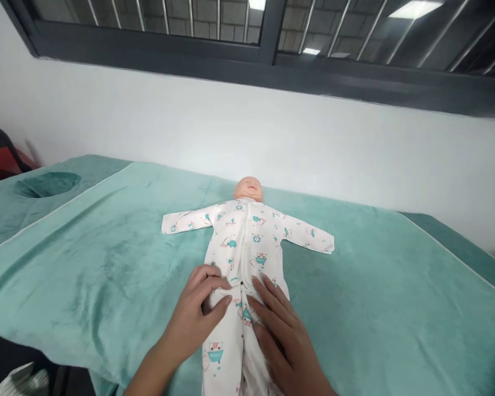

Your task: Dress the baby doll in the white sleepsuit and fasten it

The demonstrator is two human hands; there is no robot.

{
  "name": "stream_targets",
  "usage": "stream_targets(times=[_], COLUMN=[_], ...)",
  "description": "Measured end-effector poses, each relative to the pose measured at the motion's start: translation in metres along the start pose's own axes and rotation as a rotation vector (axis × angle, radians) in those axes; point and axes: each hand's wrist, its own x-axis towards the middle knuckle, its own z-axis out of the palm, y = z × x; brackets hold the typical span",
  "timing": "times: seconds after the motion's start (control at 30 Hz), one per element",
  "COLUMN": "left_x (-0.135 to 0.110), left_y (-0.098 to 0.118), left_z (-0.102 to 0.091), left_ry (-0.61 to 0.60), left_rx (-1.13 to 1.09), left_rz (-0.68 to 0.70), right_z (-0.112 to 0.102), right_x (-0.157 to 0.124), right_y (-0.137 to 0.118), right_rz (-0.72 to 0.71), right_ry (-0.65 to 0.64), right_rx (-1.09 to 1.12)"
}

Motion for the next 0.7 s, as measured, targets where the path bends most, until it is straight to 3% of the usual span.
stream_targets(times=[0.1,0.2,0.27,0.37,0.43,0.5,0.6,0.7], left_x=[-0.002,0.008,0.022,0.049,0.064,0.073,0.076,0.077], left_y=[0.002,-0.018,-0.043,-0.083,-0.101,-0.111,-0.116,-0.119], left_z=[-0.004,-0.02,-0.038,-0.071,-0.089,-0.1,-0.102,-0.102], left_ry=[0.026,0.131,0.293,0.417,0.36,0.251,0.175,0.212], left_rx=[-0.113,-0.118,0.047,0.35,0.452,0.515,0.536,0.487], left_rz=[-0.126,-0.262,-0.292,-0.387,-0.502,-0.522,-0.448,-0.383], right_z=[-0.002,-0.015,-0.03,-0.058,-0.075,-0.087,-0.093,-0.093], right_x=[-0.011,-0.015,-0.01,0.009,0.024,0.037,0.051,0.058], right_y=[-0.001,0.015,0.04,0.092,0.125,0.152,0.178,0.195], right_rz=[0.056,0.267,0.51,0.784,0.836,0.884,0.851,0.772], right_ry=[0.042,0.092,0.203,0.455,0.526,0.456,0.335,0.373], right_rx=[0.142,0.292,0.276,0.112,-0.03,-0.15,-0.251,-0.254])
